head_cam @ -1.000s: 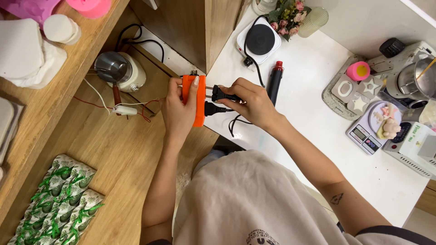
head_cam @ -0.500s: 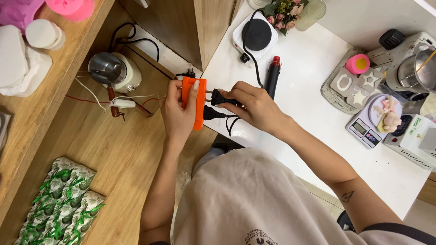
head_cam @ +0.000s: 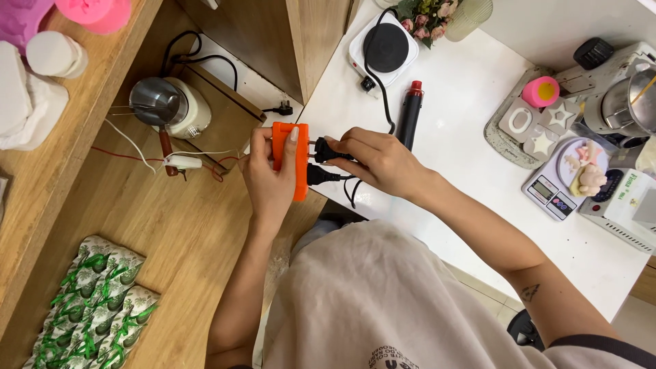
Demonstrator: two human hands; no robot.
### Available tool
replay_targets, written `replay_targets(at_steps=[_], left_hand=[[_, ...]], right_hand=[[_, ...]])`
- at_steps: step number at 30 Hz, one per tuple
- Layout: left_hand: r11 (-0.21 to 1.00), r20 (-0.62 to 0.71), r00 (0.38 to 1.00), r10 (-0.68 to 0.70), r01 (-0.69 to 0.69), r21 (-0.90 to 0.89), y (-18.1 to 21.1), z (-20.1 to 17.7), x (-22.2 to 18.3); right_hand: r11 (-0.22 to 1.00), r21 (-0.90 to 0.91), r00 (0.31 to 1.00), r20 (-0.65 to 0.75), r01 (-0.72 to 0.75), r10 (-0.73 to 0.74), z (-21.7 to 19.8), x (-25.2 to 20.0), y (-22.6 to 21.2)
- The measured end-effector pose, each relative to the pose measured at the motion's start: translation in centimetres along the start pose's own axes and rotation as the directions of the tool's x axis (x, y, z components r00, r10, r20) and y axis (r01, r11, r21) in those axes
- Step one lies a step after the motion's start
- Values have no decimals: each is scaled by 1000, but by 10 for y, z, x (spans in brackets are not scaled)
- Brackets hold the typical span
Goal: Prepare the workspace by plugging in tools and putting on protective gloves.
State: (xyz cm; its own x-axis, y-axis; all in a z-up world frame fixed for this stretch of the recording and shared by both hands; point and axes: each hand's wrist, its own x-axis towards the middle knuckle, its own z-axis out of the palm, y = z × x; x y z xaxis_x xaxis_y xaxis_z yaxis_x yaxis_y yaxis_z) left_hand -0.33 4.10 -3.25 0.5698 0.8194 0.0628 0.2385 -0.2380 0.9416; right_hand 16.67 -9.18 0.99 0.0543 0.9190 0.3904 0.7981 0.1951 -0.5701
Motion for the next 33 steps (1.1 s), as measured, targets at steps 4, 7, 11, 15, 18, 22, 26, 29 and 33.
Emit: replay_targets(at_steps=[4, 7, 11, 15, 18, 22, 26, 29, 33], left_hand=[[990, -18, 992, -126, 124, -64, 10, 5, -4], [995, -73, 997, -3, 10, 95, 3, 3, -7], [951, -34, 987, 156, -141, 275, 5, 1, -7], [945, -14, 990, 143, -132, 298, 3, -3, -6], [947, -36, 990, 133, -116, 300, 7, -2, -5], [946, -63, 988, 142, -117, 302, 3, -1, -5], [935, -14, 991, 132, -120, 335, -1, -1, -11], [932, 30, 995, 94, -98, 350, -5, 6, -6], [956, 35, 999, 23, -32, 292, -8, 6, -6]], right_hand=[[1000, 23, 1000, -2, 14, -14, 3, -1, 3], [999, 39, 1000, -11, 15, -14, 3, 1, 9], [998, 62, 994, 100, 28, -34, -1, 2, 16], [977, 191, 991, 71, 95, -111, 2, 4, 24], [985, 145, 992, 71, 97, -108, 8, 9, 21], [990, 138, 998, -45, 42, -36, 18, 5, 22], [980, 182, 993, 65, 82, -95, 8, 8, 27], [975, 198, 981, 143, 105, -134, 2, 13, 31], [988, 131, 994, 68, 81, -90, 13, 11, 22]])
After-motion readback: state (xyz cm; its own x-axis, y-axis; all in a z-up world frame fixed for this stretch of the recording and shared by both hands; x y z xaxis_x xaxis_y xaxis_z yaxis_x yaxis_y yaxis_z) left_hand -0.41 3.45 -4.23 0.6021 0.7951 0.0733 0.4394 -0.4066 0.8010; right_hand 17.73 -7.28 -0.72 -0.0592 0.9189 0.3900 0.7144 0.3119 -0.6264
